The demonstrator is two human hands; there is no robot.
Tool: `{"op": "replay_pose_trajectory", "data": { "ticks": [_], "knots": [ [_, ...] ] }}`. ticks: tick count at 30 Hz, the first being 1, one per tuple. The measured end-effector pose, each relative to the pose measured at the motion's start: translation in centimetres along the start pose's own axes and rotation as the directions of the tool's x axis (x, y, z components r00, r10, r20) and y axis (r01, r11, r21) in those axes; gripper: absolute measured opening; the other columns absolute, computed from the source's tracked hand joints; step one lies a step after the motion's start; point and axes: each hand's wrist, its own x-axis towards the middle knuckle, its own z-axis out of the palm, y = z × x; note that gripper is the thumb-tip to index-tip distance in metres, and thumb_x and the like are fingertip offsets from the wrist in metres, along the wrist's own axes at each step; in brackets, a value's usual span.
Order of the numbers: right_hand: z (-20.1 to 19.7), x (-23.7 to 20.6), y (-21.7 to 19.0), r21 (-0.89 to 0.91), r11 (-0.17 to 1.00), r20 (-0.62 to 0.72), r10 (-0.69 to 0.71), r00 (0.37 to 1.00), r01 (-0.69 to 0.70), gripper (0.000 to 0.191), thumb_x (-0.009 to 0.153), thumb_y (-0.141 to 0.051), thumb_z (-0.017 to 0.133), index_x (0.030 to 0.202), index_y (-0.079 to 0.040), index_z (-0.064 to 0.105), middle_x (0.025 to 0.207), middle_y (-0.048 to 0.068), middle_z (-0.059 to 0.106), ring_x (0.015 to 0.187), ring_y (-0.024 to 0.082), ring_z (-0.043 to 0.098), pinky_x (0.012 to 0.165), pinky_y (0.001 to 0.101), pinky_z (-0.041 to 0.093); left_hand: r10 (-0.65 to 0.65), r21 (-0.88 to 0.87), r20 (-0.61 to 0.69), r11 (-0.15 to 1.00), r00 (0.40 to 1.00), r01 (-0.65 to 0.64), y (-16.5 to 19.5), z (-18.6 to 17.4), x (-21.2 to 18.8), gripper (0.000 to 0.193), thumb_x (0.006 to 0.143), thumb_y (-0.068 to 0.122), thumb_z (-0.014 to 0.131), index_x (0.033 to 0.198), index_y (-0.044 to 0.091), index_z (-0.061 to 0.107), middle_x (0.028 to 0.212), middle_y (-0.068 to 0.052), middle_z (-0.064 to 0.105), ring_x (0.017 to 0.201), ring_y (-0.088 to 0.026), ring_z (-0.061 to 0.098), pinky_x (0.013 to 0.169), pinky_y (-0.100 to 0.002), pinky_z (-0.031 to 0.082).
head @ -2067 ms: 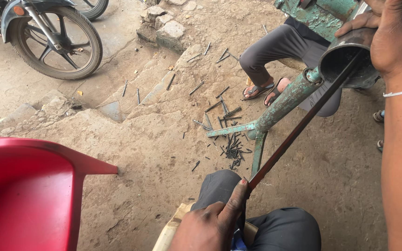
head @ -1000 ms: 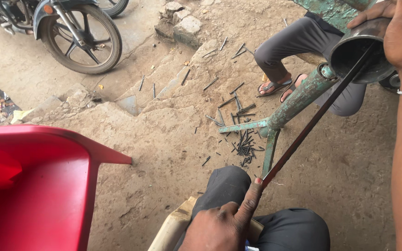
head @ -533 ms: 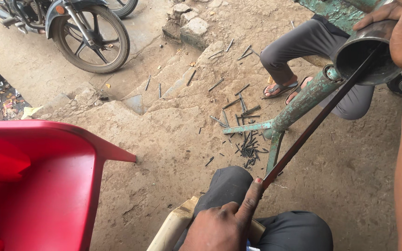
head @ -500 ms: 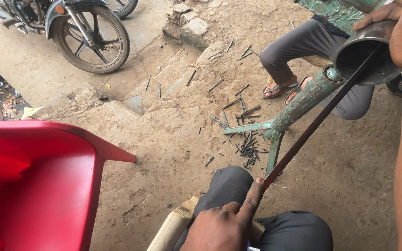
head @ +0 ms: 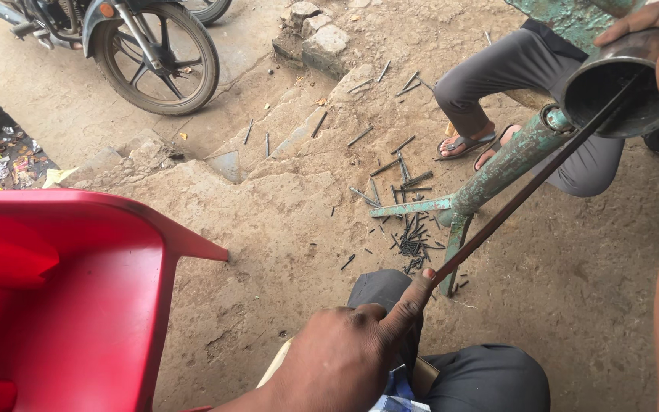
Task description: The person sits on a chair and files the edge of a metal cylinder held in a green clamping stand, drawing a flat file back and forth along the rim. Metal filings accumulate on the ground below as the person repeatedly files around the cylinder edge.
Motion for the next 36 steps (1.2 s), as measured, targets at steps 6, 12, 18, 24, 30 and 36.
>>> {"op": "replay_pose_trajectory", "data": {
  "ticks": [6, 12, 18, 24, 30, 36],
  "knots": [
    [-0.1, -0.3, 0.5, -0.025, 0.998, -0.046, 0.054, 0.997, -0.055, 0.088, 0.125, -0.048, 0.000, 0.107, 0.008, 0.066, 0.105, 0.023, 0.073, 0.091, 0.029, 0.076, 0.087, 0.0349, 0.066, 0.046, 0.089, 0.000, 0.995, 0.999, -0.045, -0.2, 1.7, 0.1, 0.084, 0.088, 0.009, 0.058, 0.166, 0.016, 0.027, 0.078, -0.017, 0.065, 0.065, -0.036, 0.070, 0.056, -0.051, 0.057],
    [-0.6, -0.1, 1.0, -0.003, 1.000, 0.018, -0.006, 1.000, 0.006, 0.087, 0.126, -0.047, 0.000, 0.110, 0.010, 0.064, 0.112, 0.025, 0.072, 0.096, 0.031, 0.075, 0.088, 0.0357, 0.066, 0.080, 0.129, -0.008, 0.989, 0.997, -0.079, -0.1, 3.0, -0.1, 0.079, 0.093, 0.010, 0.056, 0.166, 0.014, 0.027, 0.077, -0.017, 0.063, 0.064, -0.035, 0.069, 0.053, -0.050, 0.056],
    [-0.3, -0.1, 0.4, 0.012, 0.994, 0.005, 0.107, 0.994, -0.107, 0.091, 0.128, -0.052, 0.000, 0.111, 0.008, 0.065, 0.105, 0.024, 0.071, 0.090, 0.031, 0.074, 0.080, 0.0355, 0.065, 0.034, -0.057, -0.061, 0.998, 0.998, -0.038, -0.8, 2.4, -0.2, 0.077, 0.093, 0.013, 0.061, 0.164, 0.017, 0.031, 0.073, -0.014, 0.064, 0.064, -0.035, 0.068, 0.056, -0.050, 0.055],
    [0.1, -0.3, -0.8, -0.025, 0.998, -0.024, 0.061, 0.998, -0.062, 0.090, 0.127, -0.050, 0.000, 0.110, 0.010, 0.065, 0.103, 0.026, 0.072, 0.090, 0.032, 0.075, 0.082, 0.0345, 0.065, 0.025, -0.015, 0.004, 1.000, 1.000, -0.025, -0.4, 2.5, -0.1, 0.086, 0.087, 0.007, 0.059, 0.166, 0.019, 0.026, 0.074, -0.015, 0.063, 0.067, -0.035, 0.069, 0.059, -0.050, 0.056],
    [0.4, -0.4, -1.6, -0.043, 0.998, -0.036, 0.051, 0.998, -0.053, 0.089, 0.125, -0.049, 0.000, 0.109, 0.010, 0.065, 0.103, 0.025, 0.072, 0.090, 0.032, 0.075, 0.082, 0.0340, 0.065, 0.014, -0.047, 0.018, 0.999, 1.000, -0.013, -0.1, 2.8, -0.2, 0.086, 0.088, 0.008, 0.058, 0.166, 0.019, 0.024, 0.074, -0.016, 0.063, 0.070, -0.036, 0.070, 0.063, -0.050, 0.057],
    [0.4, -0.5, -1.8, -0.022, 0.999, -0.034, 0.041, 0.999, -0.042, 0.087, 0.125, -0.047, 0.001, 0.109, 0.010, 0.064, 0.103, 0.025, 0.072, 0.090, 0.031, 0.075, 0.084, 0.0339, 0.066, -0.125, -0.133, 0.032, 0.983, 0.992, 0.128, 0.8, 2.9, 0.1, 0.086, 0.090, 0.007, 0.055, 0.167, 0.023, 0.020, 0.079, -0.018, 0.069, 0.070, -0.039, 0.072, 0.063, -0.053, 0.057]
  ]
}}
